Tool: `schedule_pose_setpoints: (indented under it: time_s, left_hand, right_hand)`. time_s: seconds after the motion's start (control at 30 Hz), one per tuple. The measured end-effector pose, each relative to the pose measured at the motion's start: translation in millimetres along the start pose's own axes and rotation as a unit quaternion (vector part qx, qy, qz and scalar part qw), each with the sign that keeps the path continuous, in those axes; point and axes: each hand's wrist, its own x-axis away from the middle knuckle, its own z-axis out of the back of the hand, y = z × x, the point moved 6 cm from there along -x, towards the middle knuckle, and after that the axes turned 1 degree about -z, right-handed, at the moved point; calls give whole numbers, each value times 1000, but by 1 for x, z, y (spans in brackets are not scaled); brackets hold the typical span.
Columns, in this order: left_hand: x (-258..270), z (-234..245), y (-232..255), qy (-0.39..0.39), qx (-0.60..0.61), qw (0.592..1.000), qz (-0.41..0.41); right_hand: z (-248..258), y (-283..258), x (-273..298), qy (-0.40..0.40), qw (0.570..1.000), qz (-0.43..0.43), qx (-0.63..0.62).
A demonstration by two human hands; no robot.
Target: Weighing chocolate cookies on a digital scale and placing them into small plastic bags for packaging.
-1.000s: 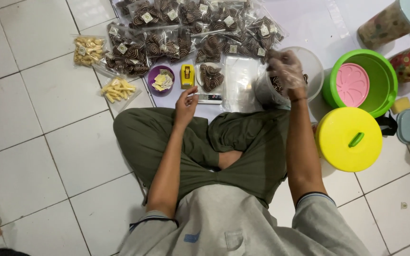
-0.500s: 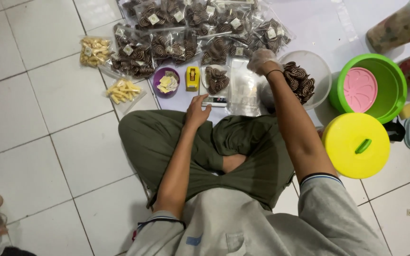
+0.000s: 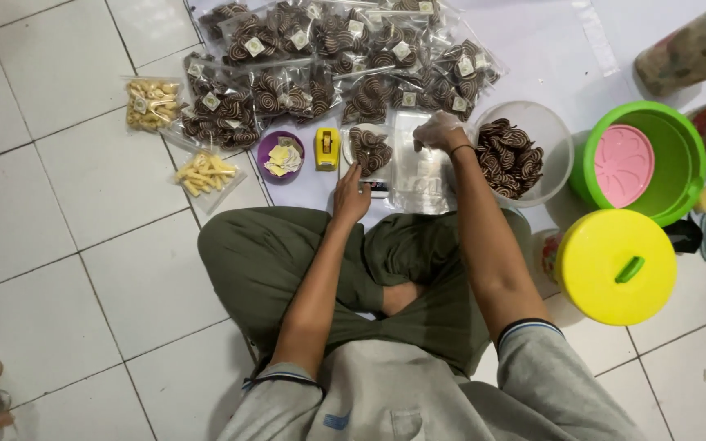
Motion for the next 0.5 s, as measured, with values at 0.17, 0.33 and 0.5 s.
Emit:
schedule_pose_setpoints:
  time_s: [0.17,0.33,0.5]
  left_hand:
    - [-3,1,-3,-7,-5,1000,-2]
    - [1,7,-1,5,22,1000,3]
    - [4,6,-2,15,31,999,-19]
  right_hand:
    - [49,-41,97,-36,974,85,-206]
    - [5,-15,55,-15,930,50,-364]
    - [1,-8,56,125,949,39,-286]
